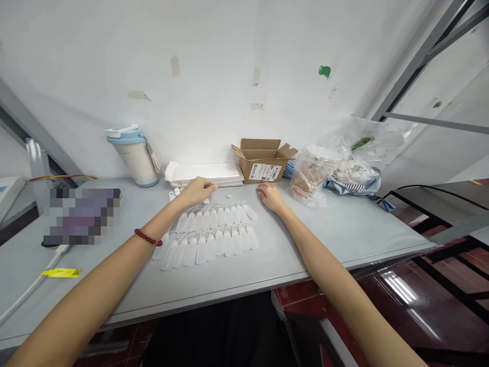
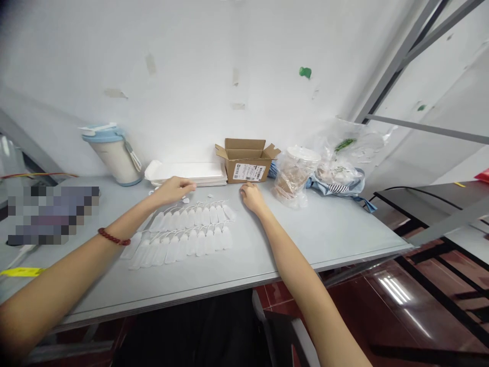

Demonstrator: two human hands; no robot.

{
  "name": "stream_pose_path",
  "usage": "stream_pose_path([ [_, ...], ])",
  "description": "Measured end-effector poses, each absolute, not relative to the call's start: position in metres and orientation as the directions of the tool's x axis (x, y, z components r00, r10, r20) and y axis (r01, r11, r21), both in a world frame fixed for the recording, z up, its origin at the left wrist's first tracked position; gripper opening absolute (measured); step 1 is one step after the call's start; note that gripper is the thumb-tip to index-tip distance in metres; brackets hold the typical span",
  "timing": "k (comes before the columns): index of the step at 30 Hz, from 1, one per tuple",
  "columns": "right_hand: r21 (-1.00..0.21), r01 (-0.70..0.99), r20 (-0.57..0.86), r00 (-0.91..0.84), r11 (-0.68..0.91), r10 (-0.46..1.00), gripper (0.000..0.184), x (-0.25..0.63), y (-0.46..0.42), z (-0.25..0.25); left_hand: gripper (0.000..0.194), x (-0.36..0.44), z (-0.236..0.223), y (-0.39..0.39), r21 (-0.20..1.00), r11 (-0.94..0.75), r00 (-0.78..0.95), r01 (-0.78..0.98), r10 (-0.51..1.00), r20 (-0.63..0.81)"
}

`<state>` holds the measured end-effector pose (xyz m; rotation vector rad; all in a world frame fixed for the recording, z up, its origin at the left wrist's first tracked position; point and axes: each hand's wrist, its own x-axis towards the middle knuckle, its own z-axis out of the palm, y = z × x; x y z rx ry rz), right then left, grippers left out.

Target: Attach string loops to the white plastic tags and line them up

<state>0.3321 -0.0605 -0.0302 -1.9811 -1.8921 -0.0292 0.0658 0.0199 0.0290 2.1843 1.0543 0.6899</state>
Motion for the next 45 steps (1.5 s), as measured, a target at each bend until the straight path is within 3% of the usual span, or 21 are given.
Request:
stream_pose_path([
  [5,-0.314,0.949,0.336,0.14,-0.029,0.931,0.048,0.331,-0.06,-0.031,0.017,0.102,0.027,0.006,0.43,-0.624,0.672,0.652,0.739,0.053],
  [8,-0.252,0.961,0.285,0.188,-0.116,0.94,0.047,0.33,-0.062,-0.029,0.015,0.119,0.025,0.004,0.421,-0.586,0.638,0.692,0.77,0.023],
  [12,-0.152,0.967,0.222,0.234,-0.204,0.947,0.04,0.331,-0.064,-0.025,0.015,0.123,0.03,0.008,0.479,-0.534,0.601,0.697,0.799,0.015],
  [15,-0.143,0.969,0.21,0.229,-0.201,0.951,0.036,0.332,-0.065,-0.022,0.018,0.11,0.038,0.013,0.57,-0.497,0.534,0.654,0.837,0.119],
  [19,-0.138,0.975,0.214,0.2,-0.173,0.956,0.037,0.331,-0.066,-0.022,0.018,0.077,0.038,0.018,0.842,-0.317,0.422,0.436,0.899,0.12],
  [23,-0.165,0.984,0.277,0.106,-0.061,0.955,0.041,0.323,-0.065,-0.025,0.021,0.041,0.024,0.018,0.971,-0.084,0.314,0.222,0.949,0.01],
  [26,-0.192,0.98,0.404,0.022,0.061,0.914,0.041,0.309,-0.062,-0.019,0.028,0.026,0.019,0.015,0.99,-0.041,0.234,0.131,0.972,0.009],
  [30,-0.269,0.936,0.537,-0.05,0.227,0.842,0.035,0.279,-0.056,-0.001,0.036,0.024,0.027,0.008,0.982,-0.164,0.224,0.094,0.965,0.14],
  [34,-0.282,0.888,0.581,-0.142,0.362,0.802,0.032,0.247,-0.057,0.008,0.04,0.033,0.032,-0.002,0.967,-0.254,0.261,0.034,0.936,0.237],
  [45,-0.388,0.761,0.712,-0.111,0.521,0.693,0.029,0.22,-0.088,-0.003,0.036,0.054,0.03,-0.036,0.988,-0.127,0.464,-0.089,0.873,0.154],
])
